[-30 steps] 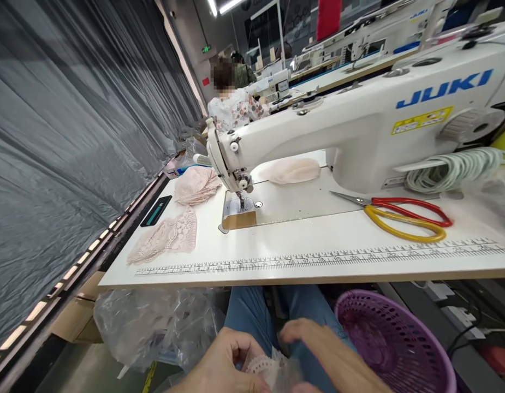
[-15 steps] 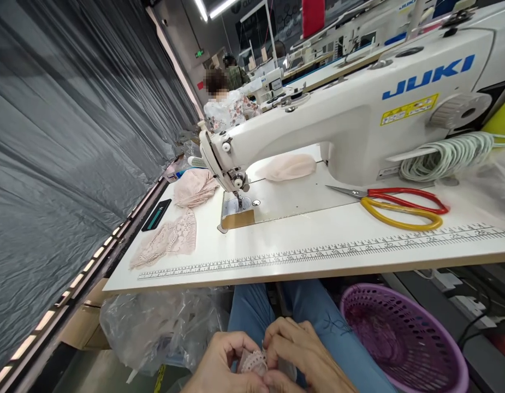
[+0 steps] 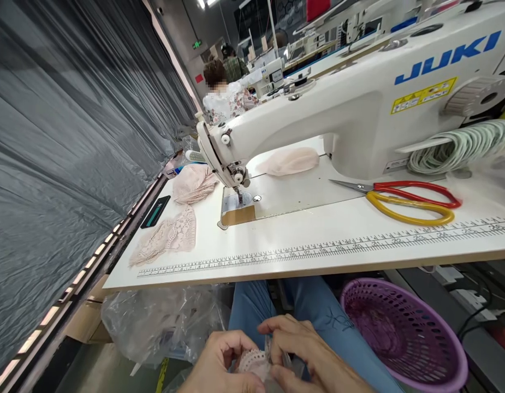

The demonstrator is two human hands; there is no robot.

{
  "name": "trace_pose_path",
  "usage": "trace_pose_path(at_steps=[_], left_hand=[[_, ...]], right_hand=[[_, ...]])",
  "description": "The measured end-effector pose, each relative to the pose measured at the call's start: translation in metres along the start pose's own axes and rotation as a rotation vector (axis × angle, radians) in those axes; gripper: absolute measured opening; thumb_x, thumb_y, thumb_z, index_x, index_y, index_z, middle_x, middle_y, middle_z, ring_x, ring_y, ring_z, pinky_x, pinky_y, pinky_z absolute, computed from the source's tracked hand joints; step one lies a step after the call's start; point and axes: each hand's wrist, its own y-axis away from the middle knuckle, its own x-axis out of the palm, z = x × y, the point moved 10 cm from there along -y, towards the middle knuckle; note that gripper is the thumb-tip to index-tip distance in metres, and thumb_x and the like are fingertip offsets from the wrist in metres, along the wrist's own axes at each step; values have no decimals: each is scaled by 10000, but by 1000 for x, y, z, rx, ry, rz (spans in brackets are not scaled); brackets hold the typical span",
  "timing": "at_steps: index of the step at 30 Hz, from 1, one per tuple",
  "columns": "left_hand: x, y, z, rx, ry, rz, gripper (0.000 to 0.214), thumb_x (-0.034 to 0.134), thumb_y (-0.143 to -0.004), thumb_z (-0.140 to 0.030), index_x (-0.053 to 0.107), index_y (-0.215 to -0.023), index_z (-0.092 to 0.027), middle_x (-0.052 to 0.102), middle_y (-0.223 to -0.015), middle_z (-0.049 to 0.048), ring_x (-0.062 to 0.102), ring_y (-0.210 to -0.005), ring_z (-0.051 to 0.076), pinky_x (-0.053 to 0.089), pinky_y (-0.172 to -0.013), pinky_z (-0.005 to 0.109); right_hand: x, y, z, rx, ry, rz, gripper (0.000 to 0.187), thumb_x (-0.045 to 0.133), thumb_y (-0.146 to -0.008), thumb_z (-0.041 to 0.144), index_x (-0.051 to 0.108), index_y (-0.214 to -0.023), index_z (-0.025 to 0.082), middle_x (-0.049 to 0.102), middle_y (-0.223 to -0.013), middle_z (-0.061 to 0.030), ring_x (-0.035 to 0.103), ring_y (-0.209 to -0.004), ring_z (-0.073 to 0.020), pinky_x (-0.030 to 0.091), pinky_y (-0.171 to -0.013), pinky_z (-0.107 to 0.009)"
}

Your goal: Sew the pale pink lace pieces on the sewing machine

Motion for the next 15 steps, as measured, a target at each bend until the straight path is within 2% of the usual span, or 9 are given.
trace_pose_path(at_steps=[3, 5, 8, 12, 15], left_hand=[[4, 1, -2, 5, 29, 47, 650, 1023, -366, -535, 739, -799, -141, 527, -638, -47, 412, -646, 107, 277, -605, 256], [2, 3, -7, -2, 15, 32, 673, 1026, -329, -535, 740, -793, -139, 530, -640, -49, 416, -650, 106, 272, -605, 254], [2, 8, -11, -59, -7, 73, 747, 1020, -268, -556, 738, -820, -139, 529, -627, -59, 410, -633, 96, 261, -601, 252], [9, 13, -7, -125, 59, 219, 822, 978, -305, -661, 729, -876, -124, 536, -629, -60, 405, -596, 75, 267, -595, 246], [13, 14, -5, -100, 21, 287, 713, 954, -378, -695, 703, -748, -139, 500, -620, -66, 374, -580, 66, 249, -576, 250]], right_hand=[[8, -7, -5, 63, -36, 166, 161, 559, -929, 351, 627, -805, 274, 722, -955, 0, 682, -938, -235, 525, -778, -289], [10, -8, -11, 104, -32, 199, 182, 539, -925, 378, 616, -807, 263, 671, -860, 9, 643, -845, -221, 494, -718, -277], [9, -7, -15, 143, -34, 210, 176, 538, -923, 359, 597, -796, 253, 614, -824, 24, 591, -795, -199, 448, -692, -258], [9, -8, -11, 157, -69, 249, 148, 559, -879, 353, 569, -779, 244, 608, -838, 17, 587, -855, -214, 447, -764, -276], [11, -10, -5, 175, -108, 277, 140, 561, -826, 361, 545, -754, 242, 574, -797, 19, 564, -811, -207, 439, -725, -274]])
